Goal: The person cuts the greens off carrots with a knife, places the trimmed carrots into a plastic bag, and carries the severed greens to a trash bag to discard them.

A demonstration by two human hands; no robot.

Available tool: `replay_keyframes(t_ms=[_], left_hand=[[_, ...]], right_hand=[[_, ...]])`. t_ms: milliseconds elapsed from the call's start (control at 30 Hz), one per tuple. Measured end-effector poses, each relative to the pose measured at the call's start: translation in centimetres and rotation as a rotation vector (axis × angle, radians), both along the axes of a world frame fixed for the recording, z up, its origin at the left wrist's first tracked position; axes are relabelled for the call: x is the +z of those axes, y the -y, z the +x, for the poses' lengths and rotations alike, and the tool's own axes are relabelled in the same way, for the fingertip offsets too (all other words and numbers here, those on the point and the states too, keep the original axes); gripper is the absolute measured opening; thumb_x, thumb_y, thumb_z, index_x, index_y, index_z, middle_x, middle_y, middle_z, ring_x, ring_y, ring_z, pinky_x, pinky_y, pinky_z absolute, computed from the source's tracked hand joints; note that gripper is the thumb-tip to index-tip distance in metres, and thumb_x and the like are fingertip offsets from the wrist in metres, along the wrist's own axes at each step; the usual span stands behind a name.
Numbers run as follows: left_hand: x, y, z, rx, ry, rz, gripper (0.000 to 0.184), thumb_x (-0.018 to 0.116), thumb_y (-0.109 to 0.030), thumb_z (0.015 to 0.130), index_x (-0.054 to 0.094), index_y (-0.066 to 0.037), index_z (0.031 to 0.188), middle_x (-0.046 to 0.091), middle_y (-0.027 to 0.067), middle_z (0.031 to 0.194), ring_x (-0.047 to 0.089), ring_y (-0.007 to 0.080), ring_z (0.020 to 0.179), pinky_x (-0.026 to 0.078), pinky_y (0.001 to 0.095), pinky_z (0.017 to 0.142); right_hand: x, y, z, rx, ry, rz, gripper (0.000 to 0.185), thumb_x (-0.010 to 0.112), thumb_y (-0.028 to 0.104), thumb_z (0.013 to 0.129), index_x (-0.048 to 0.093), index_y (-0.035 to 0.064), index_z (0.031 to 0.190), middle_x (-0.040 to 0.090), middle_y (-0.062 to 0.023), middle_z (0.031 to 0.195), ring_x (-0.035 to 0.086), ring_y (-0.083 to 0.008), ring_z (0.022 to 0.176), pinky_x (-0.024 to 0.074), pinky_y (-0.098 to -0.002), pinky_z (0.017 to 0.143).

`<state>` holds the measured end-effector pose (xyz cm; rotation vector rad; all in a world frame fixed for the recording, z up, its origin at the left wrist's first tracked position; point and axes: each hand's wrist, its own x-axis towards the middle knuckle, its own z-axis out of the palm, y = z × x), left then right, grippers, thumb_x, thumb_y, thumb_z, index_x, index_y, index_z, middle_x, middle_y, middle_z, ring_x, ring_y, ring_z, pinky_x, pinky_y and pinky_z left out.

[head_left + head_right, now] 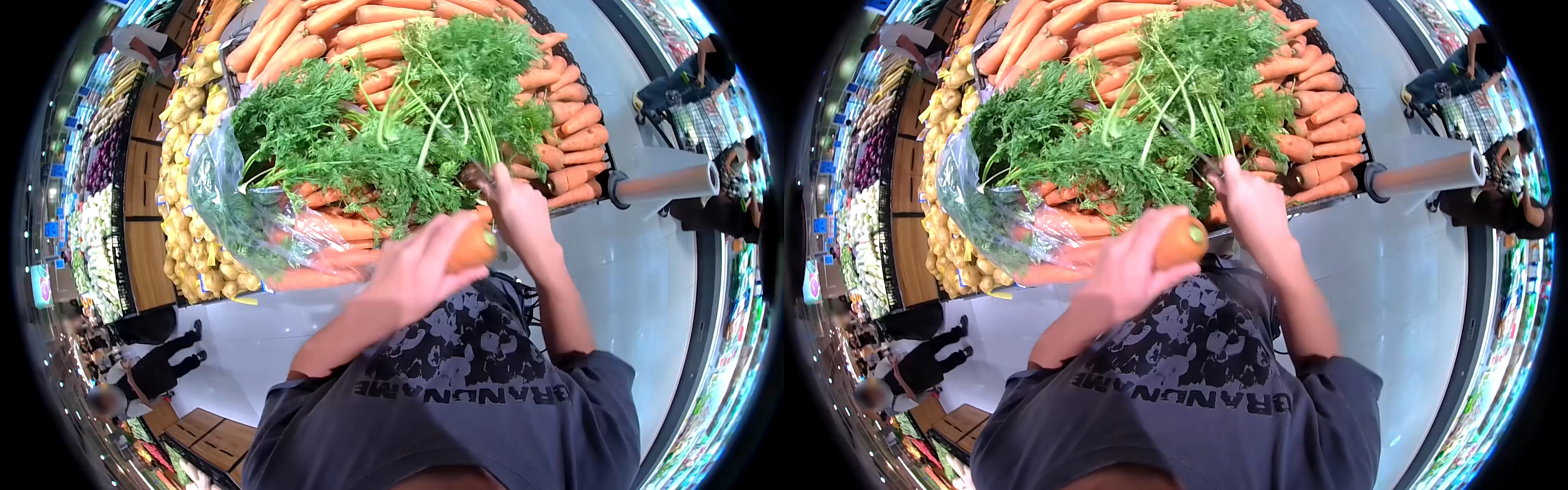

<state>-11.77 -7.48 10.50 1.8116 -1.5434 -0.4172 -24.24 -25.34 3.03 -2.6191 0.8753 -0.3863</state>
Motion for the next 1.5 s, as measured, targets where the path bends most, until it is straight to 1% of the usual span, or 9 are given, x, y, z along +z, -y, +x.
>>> replay_keyframes(t_ms=[233,333,633,767,933,1233,1300,1400,1500], left_hand=[[-0.6,0.9,1.7,0.085,-0.011,-0.124,0.065,0.08,-0.03,0.089,0.049,-0.006,0.141,0.065,0.0194,0.122,0.067,0.0421,0.106,0.058,0.0465,0.085],[0.1,0.8,1.9,0.086,-0.083,-0.07,0.062,0.079,-0.028,0.09,0.049,-0.011,0.141,0.064,0.0179,0.122,0.067,0.0426,0.103,0.057,0.0459,0.082],[-1.1,1.7,2.8,0.093,-0.284,-0.242,0.051,0.068,-0.017,0.099,0.045,-0.012,0.144,0.06,0.0189,0.128,0.064,0.0383,0.113,0.05,0.0442,0.099],[-1.0,3.1,3.9,0.118,-0.554,-0.302,0.049,0.059,-0.019,0.106,0.029,-0.014,0.145,0.054,0.0135,0.123,0.061,0.0143,0.097,0.055,0.0312,0.084],[0.7,5.8,4.4,0.19,-0.956,-0.632,0.041,0.049,-0.02,0.111,0.026,-0.018,0.145,0.056,0.015,0.12,0.061,0.0184,0.103,0.055,0.0325,0.089],[3.9,7.3,8.6,0.183,-1.096,-0.912,0.038,0.043,-0.012,0.112,0.029,-0.017,0.147,0.05,0.0136,0.14,0.053,0.0212,0.126,0.044,0.0379,0.109],[5.4,6.0,9.7,0.087,-1.053,-0.903,0.066,0.047,-0.008,0.108,0.012,-0.018,0.163,0.027,0.0151,0.162,0.036,0.0256,0.146,0.033,0.0418,0.12],[5.0,2.6,9.8,0.129,-0.793,-0.78,0.08,0.059,-0.014,0.104,0.006,-0.014,0.164,0.001,0.0175,0.173,0.002,0.0327,0.16,0.013,0.0534,0.127],[3.6,-1.1,9.6,0.114,-0.629,-0.716,0.048,0.056,-0.013,0.105,0.041,-0.003,0.149,0.025,0.0203,0.165,0.031,0.0344,0.152,0.033,0.0515,0.121]], right_hand=[[1.4,-0.2,-0.8,0.013,0.167,0.111,0.022,0.064,0.026,0.101,0.055,0.0058,0.099,0.066,-0.0144,0.067,0.066,-0.0364,0.058,0.0494,-0.0463,0.052],[2.9,-0.7,-1.1,0.088,0.4,0.534,0.02,0.07,0.017,0.097,0.059,0.0027,0.09,0.058,-0.0083,0.062,0.056,-0.02,0.053,0.0401,-0.0349,0.052],[3.9,-4.0,0.8,0.148,0.775,1.107,0.051,0.084,0.011,0.085,0.058,0.0048,0.128,0.062,-0.0022,0.116,0.049,-0.0007,0.066,0.0405,-0.0193,0.059],[4.5,-3.8,3.2,0.238,0.793,0.842,0.06,0.088,0.012,0.079,0.059,0.0031,0.13,0.064,-0.0092,0.122,0.052,-0.0019,0.066,0.0428,-0.0203,0.058],[7.8,-3.2,5.6,0.081,0.662,0.742,0.059,0.091,0.013,0.075,0.066,0.0016,0.128,0.072,-0.0075,0.115,0.062,-0.0129,0.08,0.049,-0.0268,0.07],[13.7,2.2,13.7,0.482,0.555,0.558,0.051,0.083,0.008,0.082,0.065,-0.0047,0.128,0.075,-0.0135,0.115,0.071,-0.0166,0.104,0.0558,-0.0309,0.091],[14.9,3.5,15.9,0.47,0.48,0.776,0.05,0.081,0.008,0.087,0.063,-0.0035,0.132,0.072,-0.0096,0.123,0.069,-0.0157,0.106,0.055,-0.032,0.093],[14.6,7.3,21.7,0.576,0.611,0.308,0.048,0.08,0.006,0.087,0.063,-0.0016,0.132,0.073,-0.0105,0.122,0.071,-0.0174,0.102,0.0553,-0.0336,0.091],[15.1,10.0,28.0,0.56,0.551,-0.031,0.045,0.081,0.011,0.085,0.066,0.006,0.127,0.075,-0.0149,0.115,0.074,-0.0288,0.101,0.0555,-0.0372,0.089]])
